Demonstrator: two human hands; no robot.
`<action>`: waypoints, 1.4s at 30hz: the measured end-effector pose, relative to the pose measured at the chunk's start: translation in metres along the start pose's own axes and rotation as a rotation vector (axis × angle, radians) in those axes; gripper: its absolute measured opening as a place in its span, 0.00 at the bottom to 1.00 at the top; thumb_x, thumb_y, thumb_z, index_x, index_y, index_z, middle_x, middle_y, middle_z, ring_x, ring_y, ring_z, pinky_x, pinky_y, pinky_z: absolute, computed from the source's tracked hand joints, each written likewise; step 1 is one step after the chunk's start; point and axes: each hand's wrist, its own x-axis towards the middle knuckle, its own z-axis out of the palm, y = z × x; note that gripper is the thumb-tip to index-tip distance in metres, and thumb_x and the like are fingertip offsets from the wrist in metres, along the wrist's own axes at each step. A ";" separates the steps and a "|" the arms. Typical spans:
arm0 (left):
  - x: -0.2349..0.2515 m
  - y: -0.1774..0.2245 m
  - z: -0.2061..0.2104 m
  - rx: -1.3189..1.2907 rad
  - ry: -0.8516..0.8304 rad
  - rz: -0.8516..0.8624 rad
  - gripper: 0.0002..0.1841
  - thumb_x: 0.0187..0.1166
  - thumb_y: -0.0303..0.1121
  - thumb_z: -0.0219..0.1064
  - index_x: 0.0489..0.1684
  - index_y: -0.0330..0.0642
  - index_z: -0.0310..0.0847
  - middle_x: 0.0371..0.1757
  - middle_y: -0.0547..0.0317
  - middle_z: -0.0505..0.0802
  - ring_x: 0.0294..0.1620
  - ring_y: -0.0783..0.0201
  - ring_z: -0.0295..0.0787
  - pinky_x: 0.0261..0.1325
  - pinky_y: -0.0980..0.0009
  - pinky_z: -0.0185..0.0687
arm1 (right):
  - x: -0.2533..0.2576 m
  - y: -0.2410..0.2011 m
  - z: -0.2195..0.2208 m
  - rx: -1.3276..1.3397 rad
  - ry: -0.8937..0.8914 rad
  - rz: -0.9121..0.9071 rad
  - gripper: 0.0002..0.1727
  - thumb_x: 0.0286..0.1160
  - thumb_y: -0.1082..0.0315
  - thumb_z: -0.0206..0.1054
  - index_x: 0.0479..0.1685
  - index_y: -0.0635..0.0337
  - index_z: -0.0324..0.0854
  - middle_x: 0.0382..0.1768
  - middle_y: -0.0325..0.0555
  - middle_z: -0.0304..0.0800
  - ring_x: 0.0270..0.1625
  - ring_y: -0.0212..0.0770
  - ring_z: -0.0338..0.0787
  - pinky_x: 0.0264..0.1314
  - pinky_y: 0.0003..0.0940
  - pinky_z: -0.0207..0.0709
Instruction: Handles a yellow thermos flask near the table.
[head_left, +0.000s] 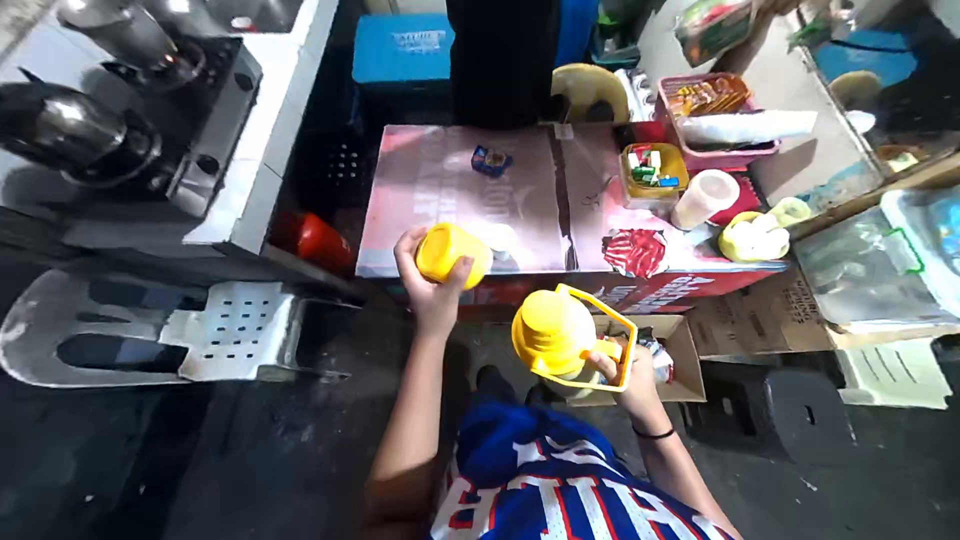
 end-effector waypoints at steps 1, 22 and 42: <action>0.013 -0.026 -0.011 0.108 0.036 -0.087 0.46 0.67 0.49 0.81 0.86 0.48 0.60 0.75 0.54 0.82 0.71 0.60 0.84 0.68 0.59 0.86 | -0.001 -0.001 0.000 -0.022 0.011 0.016 0.15 0.69 0.50 0.79 0.24 0.50 0.88 0.22 0.26 0.88 0.24 0.20 0.84 0.30 0.21 0.82; 0.055 0.009 0.058 -0.406 -0.913 0.272 0.25 0.85 0.47 0.65 0.60 0.28 0.86 0.54 0.48 0.96 0.57 0.57 0.94 0.66 0.56 0.90 | 0.027 -0.007 0.062 -0.134 0.212 0.136 0.17 0.66 0.49 0.80 0.23 0.51 0.87 0.20 0.27 0.87 0.23 0.22 0.84 0.30 0.26 0.83; -0.013 -0.009 0.023 0.171 -0.535 -0.150 0.47 0.72 0.45 0.77 0.94 0.53 0.55 0.79 0.58 0.80 0.75 0.58 0.78 0.73 0.53 0.80 | 0.044 0.022 0.057 -0.144 0.105 0.131 0.13 0.70 0.57 0.79 0.28 0.58 0.90 0.25 0.36 0.92 0.29 0.27 0.90 0.39 0.30 0.88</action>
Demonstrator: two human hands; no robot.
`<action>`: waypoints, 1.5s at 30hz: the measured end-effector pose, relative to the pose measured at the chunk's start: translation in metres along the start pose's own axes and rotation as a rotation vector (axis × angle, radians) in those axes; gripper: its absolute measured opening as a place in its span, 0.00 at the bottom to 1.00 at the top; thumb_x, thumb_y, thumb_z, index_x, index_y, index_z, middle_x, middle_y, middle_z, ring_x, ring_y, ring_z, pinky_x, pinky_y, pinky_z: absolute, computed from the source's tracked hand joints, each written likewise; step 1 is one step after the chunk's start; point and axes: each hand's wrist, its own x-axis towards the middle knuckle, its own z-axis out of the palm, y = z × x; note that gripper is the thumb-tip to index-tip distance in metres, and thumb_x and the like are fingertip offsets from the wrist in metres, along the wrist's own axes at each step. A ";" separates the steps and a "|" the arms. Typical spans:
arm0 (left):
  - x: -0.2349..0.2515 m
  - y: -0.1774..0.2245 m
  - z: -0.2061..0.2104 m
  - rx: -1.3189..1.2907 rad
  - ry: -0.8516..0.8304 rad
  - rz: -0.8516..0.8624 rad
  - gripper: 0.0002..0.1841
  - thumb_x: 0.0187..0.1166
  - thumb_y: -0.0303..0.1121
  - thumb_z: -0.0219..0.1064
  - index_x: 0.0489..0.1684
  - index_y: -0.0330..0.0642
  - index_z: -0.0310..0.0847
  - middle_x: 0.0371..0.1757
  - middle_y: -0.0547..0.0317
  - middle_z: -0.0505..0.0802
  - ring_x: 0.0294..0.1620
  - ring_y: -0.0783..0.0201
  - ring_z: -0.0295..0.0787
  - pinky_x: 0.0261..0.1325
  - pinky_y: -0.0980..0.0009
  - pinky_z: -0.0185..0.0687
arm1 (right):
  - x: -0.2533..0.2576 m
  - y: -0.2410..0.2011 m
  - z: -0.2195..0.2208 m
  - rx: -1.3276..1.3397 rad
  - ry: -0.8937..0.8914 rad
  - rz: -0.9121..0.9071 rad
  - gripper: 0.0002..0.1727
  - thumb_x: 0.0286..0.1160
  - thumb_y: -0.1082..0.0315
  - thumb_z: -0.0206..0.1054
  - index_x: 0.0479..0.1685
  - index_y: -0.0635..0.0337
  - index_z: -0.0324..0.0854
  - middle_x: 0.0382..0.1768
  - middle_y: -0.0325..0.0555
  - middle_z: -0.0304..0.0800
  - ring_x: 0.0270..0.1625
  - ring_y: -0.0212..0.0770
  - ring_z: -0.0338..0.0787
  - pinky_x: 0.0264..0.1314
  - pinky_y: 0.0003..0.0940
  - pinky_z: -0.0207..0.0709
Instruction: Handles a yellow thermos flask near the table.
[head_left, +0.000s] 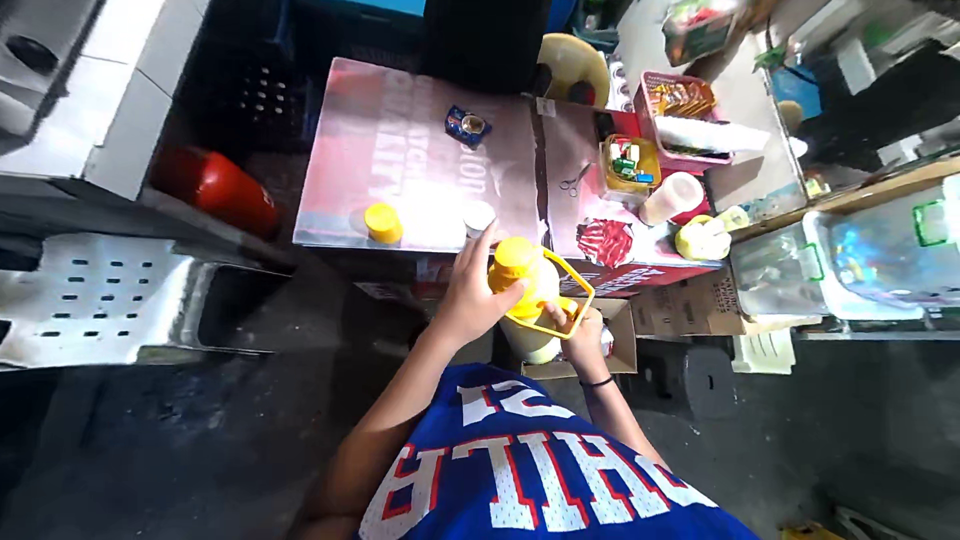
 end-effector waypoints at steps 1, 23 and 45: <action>0.007 -0.006 0.002 -0.020 -0.010 -0.011 0.44 0.71 0.45 0.78 0.91 0.51 0.62 0.75 0.53 0.80 0.73 0.57 0.79 0.72 0.53 0.81 | 0.002 0.000 0.000 -0.020 -0.017 0.008 0.14 0.70 0.56 0.80 0.28 0.58 0.90 0.25 0.36 0.92 0.29 0.27 0.90 0.39 0.30 0.88; -0.210 -0.303 -0.086 0.135 0.293 -0.878 0.40 0.65 0.51 0.83 0.69 0.27 0.77 0.69 0.25 0.82 0.74 0.32 0.77 0.78 0.39 0.72 | 0.125 -0.005 0.034 -0.808 -0.193 0.243 0.35 0.75 0.33 0.67 0.26 0.63 0.83 0.24 0.54 0.85 0.34 0.54 0.88 0.42 0.63 0.78; -0.305 -0.312 -0.070 -0.091 0.530 -1.258 0.40 0.66 0.46 0.84 0.72 0.27 0.74 0.70 0.27 0.83 0.74 0.36 0.79 0.77 0.41 0.73 | 0.177 -0.026 0.054 -1.104 -0.378 0.238 0.36 0.77 0.34 0.65 0.33 0.65 0.85 0.32 0.61 0.88 0.42 0.62 0.90 0.47 0.68 0.79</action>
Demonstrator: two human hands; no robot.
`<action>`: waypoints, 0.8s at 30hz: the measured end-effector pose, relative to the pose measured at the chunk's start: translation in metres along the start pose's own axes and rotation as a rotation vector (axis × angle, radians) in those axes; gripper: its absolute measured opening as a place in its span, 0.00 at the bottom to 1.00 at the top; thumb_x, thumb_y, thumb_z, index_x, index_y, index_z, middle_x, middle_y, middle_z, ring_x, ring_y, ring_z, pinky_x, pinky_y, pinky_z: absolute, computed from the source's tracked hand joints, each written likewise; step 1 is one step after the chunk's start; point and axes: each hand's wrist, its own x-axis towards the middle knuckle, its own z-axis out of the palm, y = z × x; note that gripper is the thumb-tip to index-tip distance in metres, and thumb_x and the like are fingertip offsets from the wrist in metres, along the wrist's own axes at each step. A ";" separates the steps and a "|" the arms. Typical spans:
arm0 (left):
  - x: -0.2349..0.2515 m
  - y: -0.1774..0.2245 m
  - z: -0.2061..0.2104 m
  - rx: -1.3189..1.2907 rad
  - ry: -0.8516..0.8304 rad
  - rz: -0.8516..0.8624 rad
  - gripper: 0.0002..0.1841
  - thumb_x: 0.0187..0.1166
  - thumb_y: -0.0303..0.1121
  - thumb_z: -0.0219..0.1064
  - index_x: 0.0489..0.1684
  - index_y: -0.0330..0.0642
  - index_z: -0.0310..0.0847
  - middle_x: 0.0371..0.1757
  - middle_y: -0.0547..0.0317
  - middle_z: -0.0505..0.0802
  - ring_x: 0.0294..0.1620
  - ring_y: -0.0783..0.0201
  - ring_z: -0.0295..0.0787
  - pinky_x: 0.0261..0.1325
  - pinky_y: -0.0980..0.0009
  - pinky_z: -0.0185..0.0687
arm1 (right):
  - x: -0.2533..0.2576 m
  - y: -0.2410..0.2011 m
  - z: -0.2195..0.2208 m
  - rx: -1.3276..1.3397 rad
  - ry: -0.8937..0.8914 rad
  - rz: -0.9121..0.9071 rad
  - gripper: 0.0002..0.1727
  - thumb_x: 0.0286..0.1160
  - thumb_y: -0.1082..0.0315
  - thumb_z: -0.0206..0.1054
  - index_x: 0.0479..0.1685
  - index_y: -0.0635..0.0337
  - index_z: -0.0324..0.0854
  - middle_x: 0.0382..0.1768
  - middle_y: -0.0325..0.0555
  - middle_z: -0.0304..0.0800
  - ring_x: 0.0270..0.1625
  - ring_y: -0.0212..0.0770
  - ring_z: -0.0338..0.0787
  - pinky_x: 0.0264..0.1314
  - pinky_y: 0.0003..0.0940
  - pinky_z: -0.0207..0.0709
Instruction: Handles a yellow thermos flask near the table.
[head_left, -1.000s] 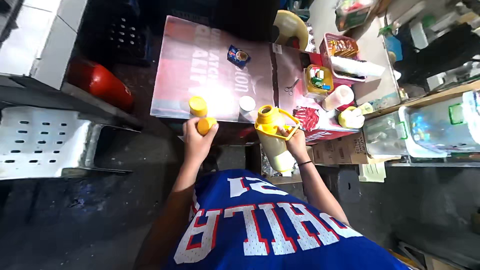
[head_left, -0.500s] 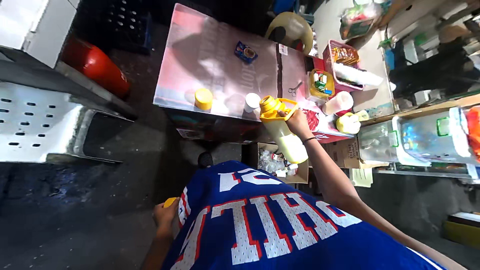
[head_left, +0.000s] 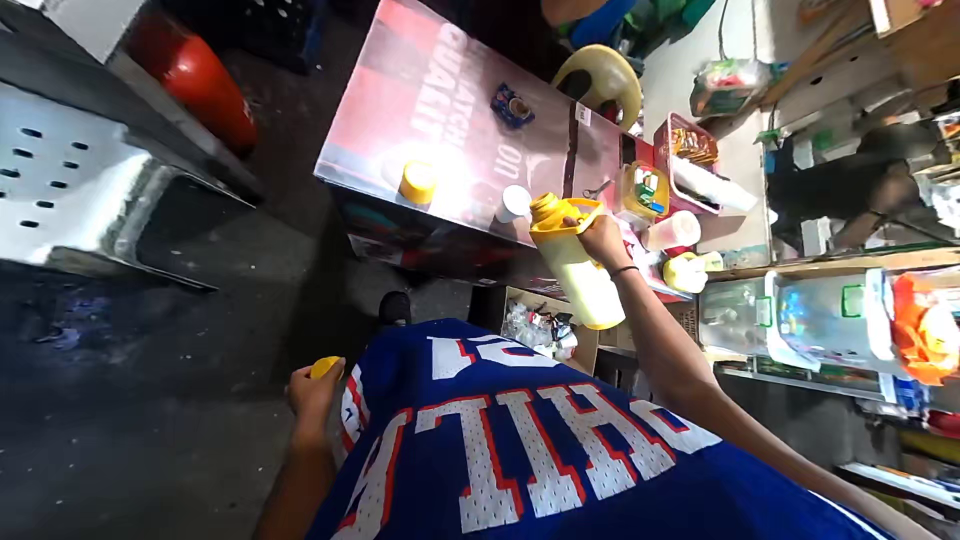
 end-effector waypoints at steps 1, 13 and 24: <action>-0.002 0.000 -0.001 -0.005 -0.010 0.001 0.40 0.67 0.45 0.84 0.72 0.26 0.73 0.71 0.25 0.82 0.75 0.35 0.78 0.77 0.41 0.73 | 0.000 -0.002 -0.001 -0.007 -0.011 -0.003 0.36 0.78 0.35 0.65 0.35 0.67 0.86 0.34 0.63 0.88 0.44 0.64 0.90 0.50 0.69 0.79; 0.001 -0.030 -0.005 0.047 -0.018 -0.083 0.39 0.70 0.46 0.82 0.73 0.26 0.73 0.69 0.25 0.83 0.73 0.35 0.80 0.76 0.38 0.73 | 0.016 -0.007 0.000 -0.082 -0.037 -0.033 0.34 0.78 0.35 0.65 0.38 0.64 0.86 0.36 0.61 0.89 0.46 0.62 0.91 0.50 0.69 0.79; -0.002 -0.004 0.004 0.020 -0.058 -0.068 0.38 0.70 0.45 0.82 0.74 0.27 0.73 0.70 0.28 0.83 0.74 0.38 0.79 0.77 0.42 0.73 | 0.024 -0.015 -0.001 -0.087 -0.056 -0.059 0.32 0.77 0.36 0.66 0.38 0.63 0.86 0.34 0.59 0.89 0.44 0.61 0.90 0.48 0.67 0.79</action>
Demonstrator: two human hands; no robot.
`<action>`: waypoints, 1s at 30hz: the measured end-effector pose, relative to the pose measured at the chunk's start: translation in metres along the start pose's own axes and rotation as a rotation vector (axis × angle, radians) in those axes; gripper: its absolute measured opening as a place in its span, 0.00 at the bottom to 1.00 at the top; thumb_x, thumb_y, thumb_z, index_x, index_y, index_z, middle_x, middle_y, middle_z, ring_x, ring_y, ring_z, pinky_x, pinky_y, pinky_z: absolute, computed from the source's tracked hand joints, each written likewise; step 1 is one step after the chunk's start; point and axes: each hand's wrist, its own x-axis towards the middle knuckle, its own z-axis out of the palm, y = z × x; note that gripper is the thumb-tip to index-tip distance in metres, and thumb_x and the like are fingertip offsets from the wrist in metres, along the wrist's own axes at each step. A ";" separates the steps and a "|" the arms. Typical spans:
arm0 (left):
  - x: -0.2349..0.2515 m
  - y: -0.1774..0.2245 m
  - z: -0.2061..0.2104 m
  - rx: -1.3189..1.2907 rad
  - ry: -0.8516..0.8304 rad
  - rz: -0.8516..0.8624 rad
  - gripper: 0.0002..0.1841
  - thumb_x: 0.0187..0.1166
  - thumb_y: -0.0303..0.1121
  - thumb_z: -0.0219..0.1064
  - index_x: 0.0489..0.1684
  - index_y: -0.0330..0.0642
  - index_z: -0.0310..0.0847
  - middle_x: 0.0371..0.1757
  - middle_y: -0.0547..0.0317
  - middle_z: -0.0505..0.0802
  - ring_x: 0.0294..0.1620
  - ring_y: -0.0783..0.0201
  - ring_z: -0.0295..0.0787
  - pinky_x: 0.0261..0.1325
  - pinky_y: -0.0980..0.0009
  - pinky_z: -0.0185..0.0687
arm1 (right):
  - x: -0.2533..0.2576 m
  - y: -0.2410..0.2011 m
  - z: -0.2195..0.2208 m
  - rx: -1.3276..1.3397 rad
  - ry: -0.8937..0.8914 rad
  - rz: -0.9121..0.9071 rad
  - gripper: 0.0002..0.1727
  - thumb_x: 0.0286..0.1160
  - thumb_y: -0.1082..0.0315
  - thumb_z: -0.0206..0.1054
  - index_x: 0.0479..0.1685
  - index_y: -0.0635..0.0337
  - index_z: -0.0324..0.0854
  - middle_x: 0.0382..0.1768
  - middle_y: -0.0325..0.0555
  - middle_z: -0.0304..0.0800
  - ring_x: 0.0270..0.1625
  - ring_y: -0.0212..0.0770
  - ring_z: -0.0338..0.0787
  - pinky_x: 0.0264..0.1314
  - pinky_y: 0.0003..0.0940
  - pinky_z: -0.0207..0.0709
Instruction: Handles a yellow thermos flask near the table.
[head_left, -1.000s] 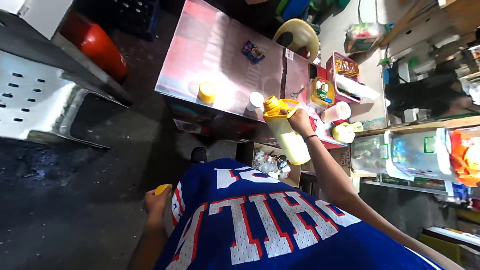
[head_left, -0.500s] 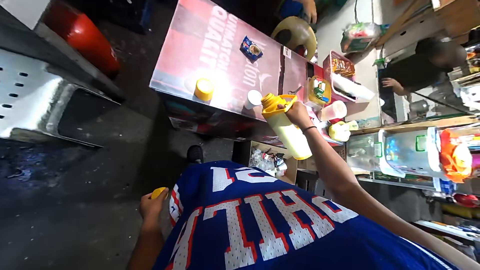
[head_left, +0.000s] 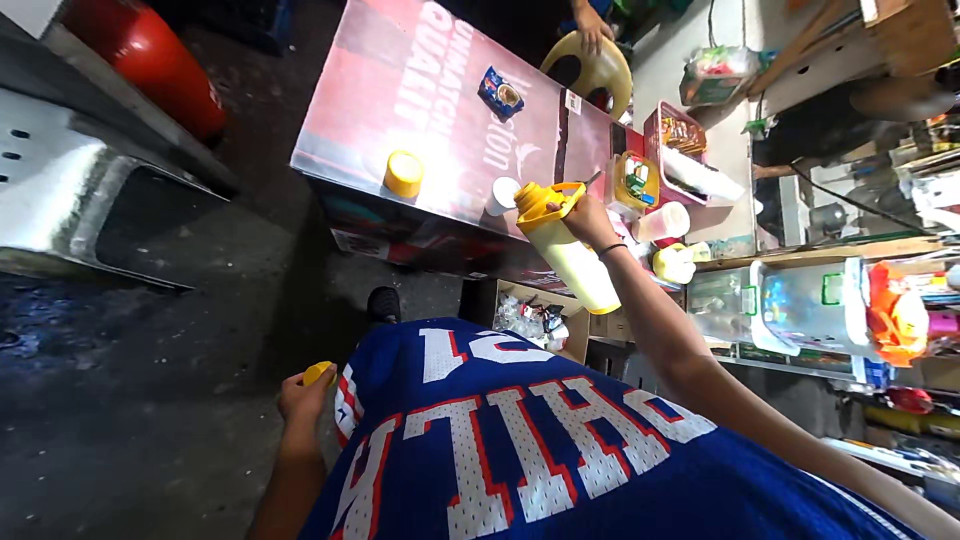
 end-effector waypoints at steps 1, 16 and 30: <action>-0.001 0.001 0.000 0.007 -0.001 -0.006 0.38 0.71 0.45 0.82 0.74 0.27 0.73 0.71 0.27 0.83 0.75 0.38 0.79 0.77 0.42 0.72 | 0.000 0.000 -0.001 0.004 -0.005 0.003 0.32 0.77 0.36 0.66 0.39 0.63 0.86 0.35 0.59 0.89 0.44 0.60 0.90 0.49 0.67 0.79; -0.002 -0.005 0.010 0.022 -0.059 0.010 0.38 0.73 0.43 0.80 0.76 0.25 0.71 0.71 0.23 0.81 0.75 0.32 0.77 0.77 0.37 0.70 | 0.005 0.001 -0.007 -0.064 0.004 0.026 0.34 0.77 0.35 0.65 0.43 0.64 0.87 0.40 0.63 0.91 0.50 0.64 0.91 0.53 0.69 0.80; -0.008 -0.005 0.016 0.108 -0.128 0.041 0.27 0.81 0.30 0.71 0.75 0.22 0.72 0.72 0.18 0.80 0.78 0.28 0.74 0.81 0.37 0.63 | 0.004 0.028 0.005 -0.034 0.058 0.016 0.40 0.71 0.25 0.62 0.37 0.59 0.84 0.28 0.60 0.86 0.33 0.63 0.89 0.31 0.68 0.79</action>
